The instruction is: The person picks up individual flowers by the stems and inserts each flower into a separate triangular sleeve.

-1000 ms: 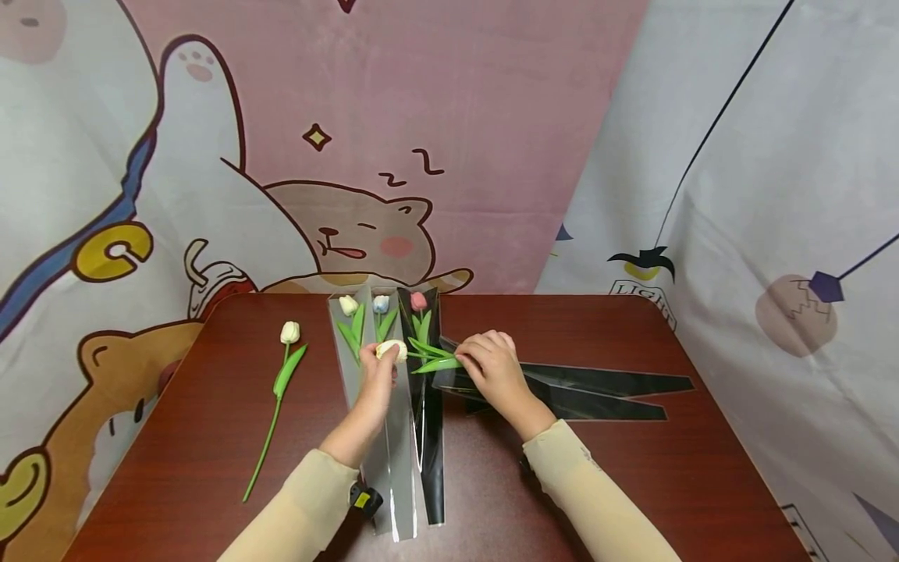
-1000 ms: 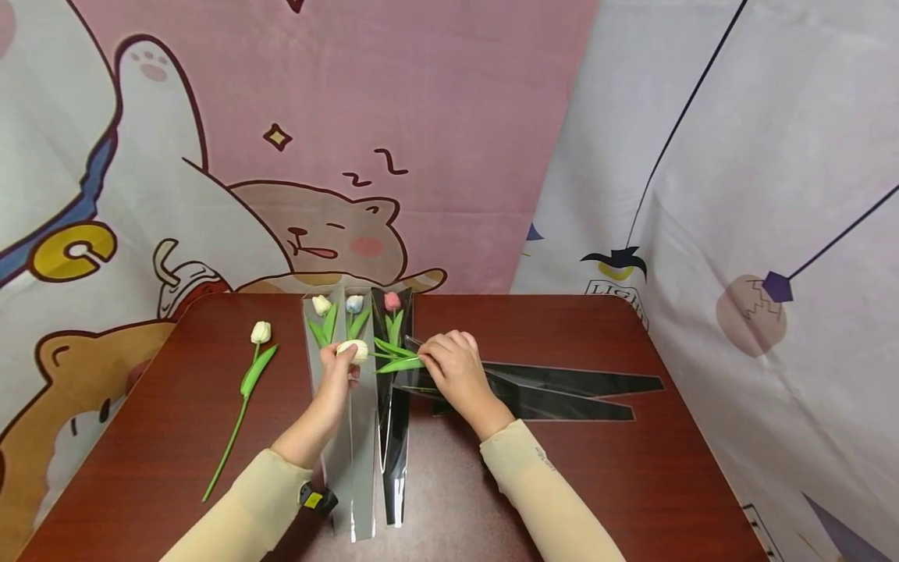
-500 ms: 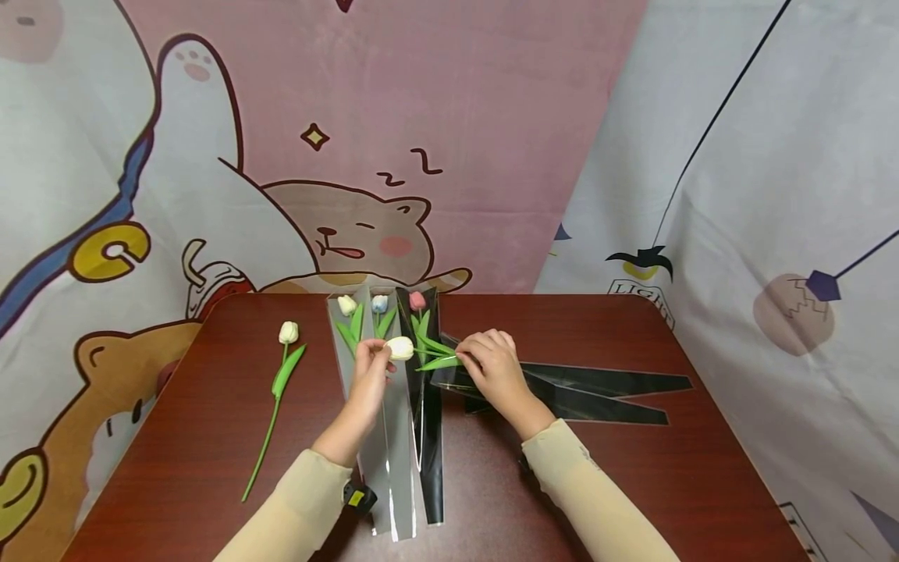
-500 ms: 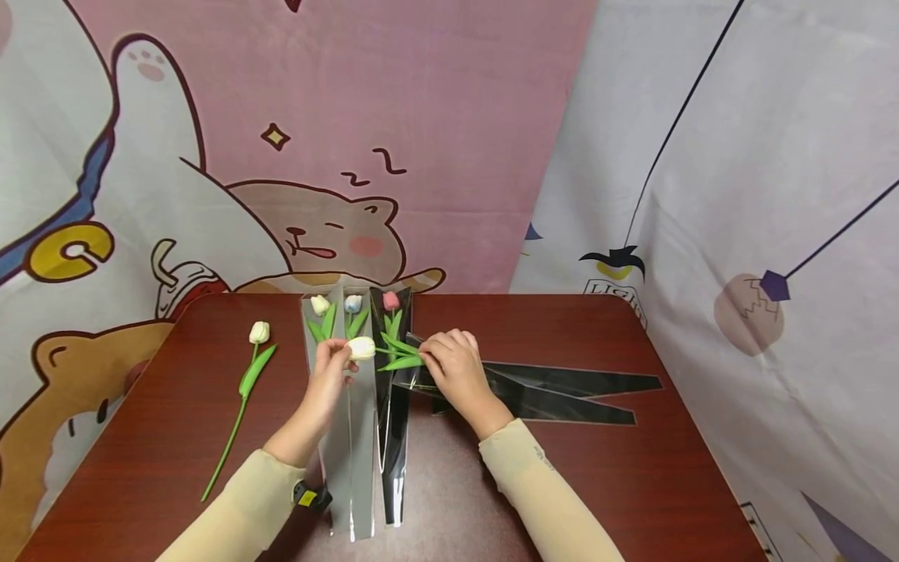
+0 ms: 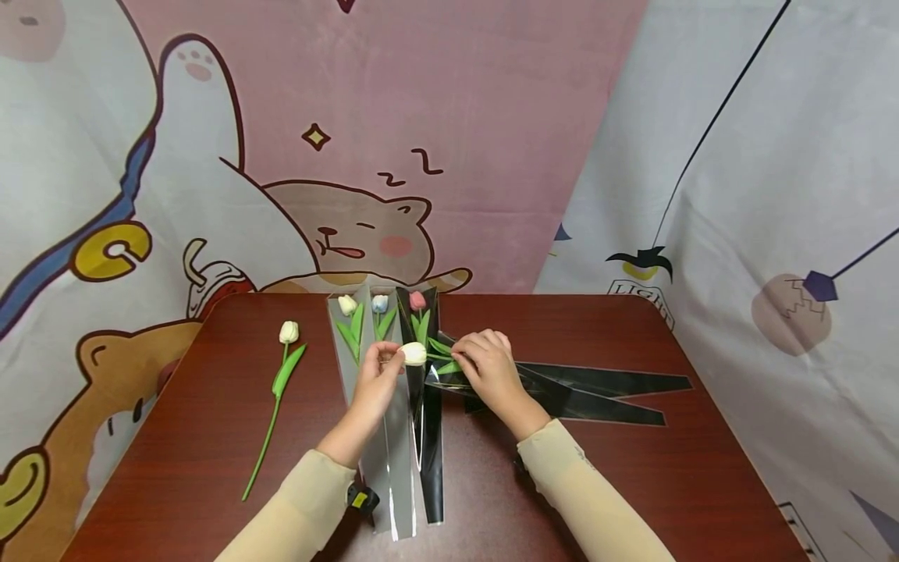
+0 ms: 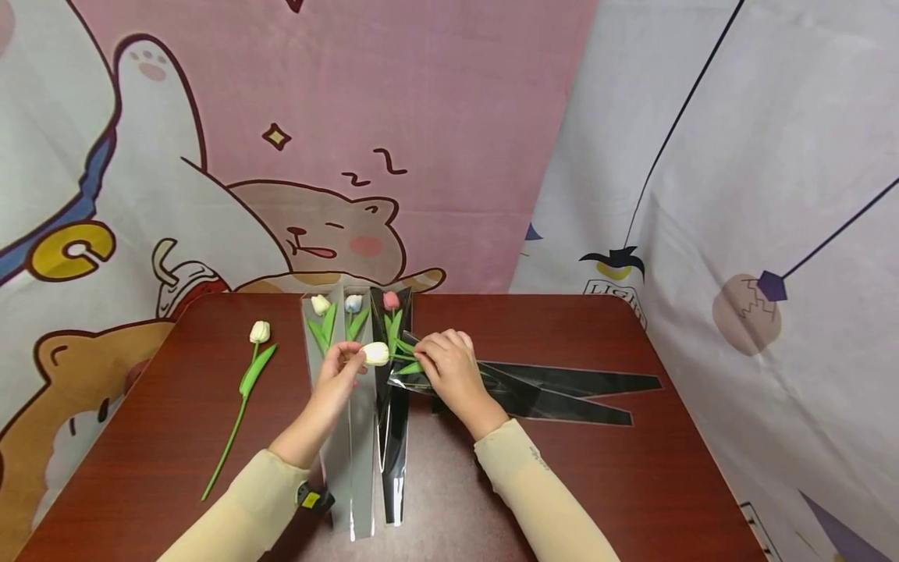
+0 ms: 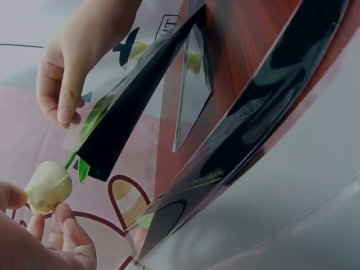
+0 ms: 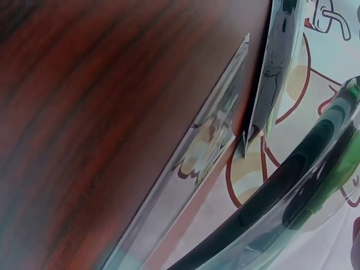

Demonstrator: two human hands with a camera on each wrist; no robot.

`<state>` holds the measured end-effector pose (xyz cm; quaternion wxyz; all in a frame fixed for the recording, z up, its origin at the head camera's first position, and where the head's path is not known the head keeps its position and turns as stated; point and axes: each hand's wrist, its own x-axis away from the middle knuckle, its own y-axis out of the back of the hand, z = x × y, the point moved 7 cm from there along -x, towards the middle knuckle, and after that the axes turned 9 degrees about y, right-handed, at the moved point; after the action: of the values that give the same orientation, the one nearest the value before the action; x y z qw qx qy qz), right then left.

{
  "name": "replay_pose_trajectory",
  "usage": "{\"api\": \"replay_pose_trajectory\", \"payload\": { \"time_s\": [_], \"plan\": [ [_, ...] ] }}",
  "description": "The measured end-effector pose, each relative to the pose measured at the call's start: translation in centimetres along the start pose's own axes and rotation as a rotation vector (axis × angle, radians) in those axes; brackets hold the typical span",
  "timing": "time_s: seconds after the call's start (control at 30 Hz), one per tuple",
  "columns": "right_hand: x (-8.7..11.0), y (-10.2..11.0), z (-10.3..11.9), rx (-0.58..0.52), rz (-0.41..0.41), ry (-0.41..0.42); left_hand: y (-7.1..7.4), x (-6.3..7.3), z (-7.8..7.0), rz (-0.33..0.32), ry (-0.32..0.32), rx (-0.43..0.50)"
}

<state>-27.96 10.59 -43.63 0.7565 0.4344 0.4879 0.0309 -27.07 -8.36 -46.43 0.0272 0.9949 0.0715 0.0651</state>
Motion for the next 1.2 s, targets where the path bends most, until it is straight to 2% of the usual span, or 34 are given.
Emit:
{"api": "replay_pose_trajectory", "payload": {
  "time_s": [0.13, 0.3, 0.4, 0.53, 0.83, 1.03, 1.2],
  "plan": [
    [0.0, 0.1, 0.0, -0.001, 0.000, -0.004, -0.1, -0.1, 0.1, 0.013, -0.011, -0.007],
    [-0.2, 0.0, 0.1, -0.001, 0.014, -0.008, -0.8, 0.2, 0.0, 0.063, 0.004, -0.012],
    [-0.2, 0.0, 0.2, -0.003, 0.022, -0.011, -0.9, 0.8, -0.8, 0.077, 0.013, -0.018],
    [-0.1, 0.1, 0.2, -0.003, 0.010, -0.008, -0.8, 1.4, -1.9, 0.061, 0.013, -0.033],
    [-0.1, 0.3, 0.1, -0.016, -0.013, 0.005, -0.7, 0.1, 0.4, 0.029, 0.030, -0.072],
    [-0.2, 0.4, 0.4, -0.043, -0.034, 0.023, -0.9, -0.1, 0.4, 0.029, 0.012, -0.058],
    [-0.5, 0.1, 0.5, -0.049, -0.016, 0.019, -1.9, 0.4, -0.1, 0.079, -0.018, -0.092]
  ]
}}
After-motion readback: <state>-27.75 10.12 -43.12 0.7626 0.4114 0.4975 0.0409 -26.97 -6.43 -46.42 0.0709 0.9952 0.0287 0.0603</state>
